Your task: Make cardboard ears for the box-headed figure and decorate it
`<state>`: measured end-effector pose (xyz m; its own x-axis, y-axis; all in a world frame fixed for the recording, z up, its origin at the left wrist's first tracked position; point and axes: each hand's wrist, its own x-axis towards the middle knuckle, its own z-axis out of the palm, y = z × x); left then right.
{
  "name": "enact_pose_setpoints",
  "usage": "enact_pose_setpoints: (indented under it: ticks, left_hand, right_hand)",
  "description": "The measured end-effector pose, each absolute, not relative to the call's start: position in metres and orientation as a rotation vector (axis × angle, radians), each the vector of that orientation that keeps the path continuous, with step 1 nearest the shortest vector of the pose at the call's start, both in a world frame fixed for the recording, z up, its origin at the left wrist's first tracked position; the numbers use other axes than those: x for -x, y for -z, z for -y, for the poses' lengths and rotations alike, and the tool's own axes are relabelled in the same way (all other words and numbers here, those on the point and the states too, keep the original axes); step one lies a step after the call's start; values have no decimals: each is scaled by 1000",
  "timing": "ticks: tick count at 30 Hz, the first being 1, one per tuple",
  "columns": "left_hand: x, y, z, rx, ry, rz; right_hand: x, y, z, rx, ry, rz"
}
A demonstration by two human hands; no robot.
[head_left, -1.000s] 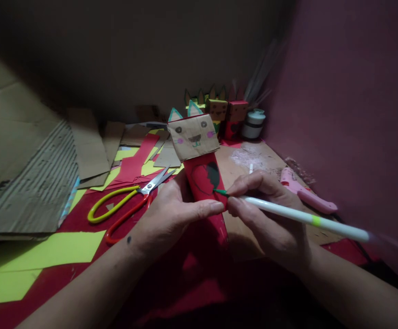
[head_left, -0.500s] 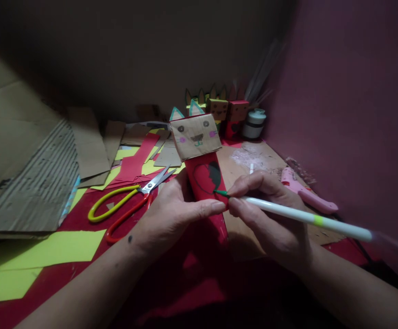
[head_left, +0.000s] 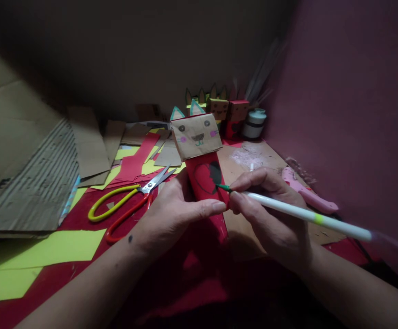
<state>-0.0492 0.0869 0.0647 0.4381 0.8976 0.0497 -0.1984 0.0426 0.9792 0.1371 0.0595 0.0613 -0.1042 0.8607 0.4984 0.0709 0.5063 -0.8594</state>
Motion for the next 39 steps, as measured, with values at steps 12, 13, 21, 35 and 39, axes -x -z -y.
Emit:
enact_pose_setpoints:
  ticks: [12, 13, 21, 35, 39]
  left_hand:
    - [49, -66, -88, -1179, -962, -751]
    - [49, -66, -88, -1181, -960, -740]
    - [51, -65, -87, -1220, -934, -720]
    - [50, -66, -87, -1201, -949, -767]
    - [51, -66, -88, -1200, -957, -735]
  right_hand:
    - [-136, -70, -56, 880, -806, 1639]
    - [-136, -69, -56, 875, -813, 1634]
    - [-138, -62, -57, 872, -797, 1545]
    - [-136, -72, -54, 910, -762, 1648]
    - [-137, -67, -55, 895, -786, 1605]
